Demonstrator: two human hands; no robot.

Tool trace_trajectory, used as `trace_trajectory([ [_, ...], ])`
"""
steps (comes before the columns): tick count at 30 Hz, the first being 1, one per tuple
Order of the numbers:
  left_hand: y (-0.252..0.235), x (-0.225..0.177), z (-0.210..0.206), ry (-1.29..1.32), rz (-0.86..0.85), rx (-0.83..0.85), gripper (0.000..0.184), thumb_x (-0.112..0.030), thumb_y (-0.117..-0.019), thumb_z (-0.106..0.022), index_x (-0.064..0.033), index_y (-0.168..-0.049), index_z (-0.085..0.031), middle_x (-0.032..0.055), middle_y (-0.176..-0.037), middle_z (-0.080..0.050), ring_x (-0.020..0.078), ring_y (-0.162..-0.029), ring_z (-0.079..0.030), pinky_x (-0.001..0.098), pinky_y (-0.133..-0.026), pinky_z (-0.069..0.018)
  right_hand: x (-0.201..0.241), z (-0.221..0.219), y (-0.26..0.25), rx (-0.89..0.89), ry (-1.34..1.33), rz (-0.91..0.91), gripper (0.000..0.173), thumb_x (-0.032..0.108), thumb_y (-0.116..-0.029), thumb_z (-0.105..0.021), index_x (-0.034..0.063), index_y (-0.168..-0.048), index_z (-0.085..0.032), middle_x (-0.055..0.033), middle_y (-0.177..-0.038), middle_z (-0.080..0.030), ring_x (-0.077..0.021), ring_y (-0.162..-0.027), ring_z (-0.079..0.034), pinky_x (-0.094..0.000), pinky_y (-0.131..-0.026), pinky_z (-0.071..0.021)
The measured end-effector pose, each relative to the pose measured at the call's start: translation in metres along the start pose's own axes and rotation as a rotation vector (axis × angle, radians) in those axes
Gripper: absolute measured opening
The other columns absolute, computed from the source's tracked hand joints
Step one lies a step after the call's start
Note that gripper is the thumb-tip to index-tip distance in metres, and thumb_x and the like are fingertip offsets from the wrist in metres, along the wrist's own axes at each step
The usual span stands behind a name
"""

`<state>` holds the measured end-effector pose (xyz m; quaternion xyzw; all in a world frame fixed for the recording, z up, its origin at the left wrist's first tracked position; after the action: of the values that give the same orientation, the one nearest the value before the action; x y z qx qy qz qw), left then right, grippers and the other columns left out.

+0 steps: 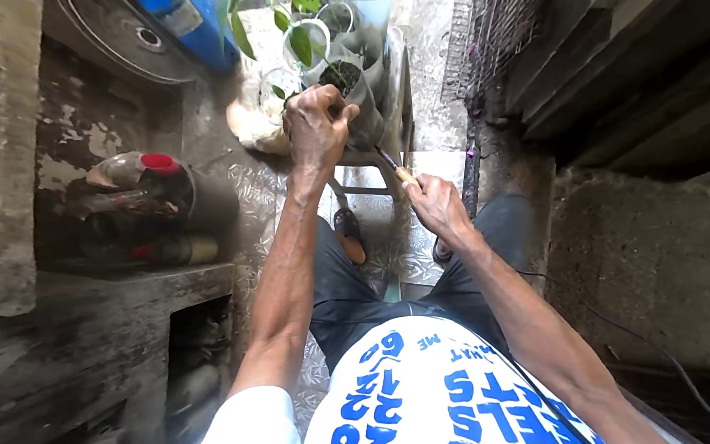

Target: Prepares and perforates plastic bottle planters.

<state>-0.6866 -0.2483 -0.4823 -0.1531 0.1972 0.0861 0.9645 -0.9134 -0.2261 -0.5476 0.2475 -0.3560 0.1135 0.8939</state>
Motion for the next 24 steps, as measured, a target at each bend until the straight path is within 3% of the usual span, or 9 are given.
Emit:
trace_trajectory([
  [7,-0.013,-0.002,0.007,-0.032,0.091,0.134,0.028,-0.037,-0.0954,-0.068,-0.0096,-0.099,-0.075,0.0085,-0.097,-0.075,0.0232,-0.094,-0.070,0.0481,-0.092,-0.0515,-0.004,-0.001,-0.001,-0.011,0.007,0.018,0.043,0.038,-0.1077,-0.045,0.0037,-0.089,-0.063,-0.0152,-0.077,-0.061,-0.0340,-0.076,-0.065,-0.0557,-0.068,-0.0487],
  [12,-0.026,-0.001,0.007,-0.061,0.075,0.191,0.034,-0.040,-0.0976,-0.065,-0.0085,-0.103,-0.074,0.0117,-0.102,-0.074,0.0281,-0.102,-0.069,0.0527,-0.095,-0.0498,-0.004,-0.002,0.000,-0.026,-0.036,0.007,0.040,0.036,-0.1065,-0.046,0.0050,-0.087,-0.063,-0.0125,-0.074,-0.060,-0.0304,-0.072,-0.063,-0.0530,-0.065,-0.0479],
  [14,-0.029,0.000,0.005,-0.060,0.067,0.197,0.035,-0.041,-0.0990,-0.063,-0.0074,-0.105,-0.073,0.0126,-0.103,-0.073,0.0283,-0.103,-0.069,0.0521,-0.096,-0.0493,-0.005,-0.003,0.001,-0.042,-0.081,0.000,0.035,0.032,-0.1043,-0.048,0.0051,-0.090,-0.065,-0.0115,-0.074,-0.060,-0.0286,-0.070,-0.062,-0.0516,-0.064,-0.0476],
  [18,-0.033,0.005,0.002,-0.036,0.053,0.181,0.037,-0.040,-0.1010,-0.060,-0.0052,-0.108,-0.071,0.0140,-0.107,-0.072,0.0279,-0.107,-0.068,0.0485,-0.101,-0.0484,-0.005,-0.003,0.003,-0.025,-0.115,-0.022,0.032,0.031,-0.1047,-0.050,0.0046,-0.118,-0.063,-0.0137,-0.084,-0.066,-0.0295,-0.076,-0.066,-0.0513,-0.070,-0.0521],
  [24,-0.035,0.010,0.000,0.039,0.066,0.182,0.035,-0.039,-0.0975,-0.065,-0.0064,-0.105,-0.073,0.0110,-0.106,-0.072,0.0226,-0.106,-0.067,0.0444,-0.100,-0.0482,0.008,-0.004,0.006,-0.008,-0.037,-0.015,0.033,0.032,-0.1069,-0.048,0.0034,-0.115,-0.060,-0.0150,-0.085,-0.065,-0.0327,-0.079,-0.068,-0.0535,-0.071,-0.0532],
])
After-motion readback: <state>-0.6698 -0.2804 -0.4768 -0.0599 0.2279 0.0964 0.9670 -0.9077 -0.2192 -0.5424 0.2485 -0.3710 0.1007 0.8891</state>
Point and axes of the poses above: each hand's wrist, its own y-axis away from the middle knuckle, its own z-axis out of the back of the hand, x = y × z, the point moved 1 cm from there along -y, towards the middle knuckle
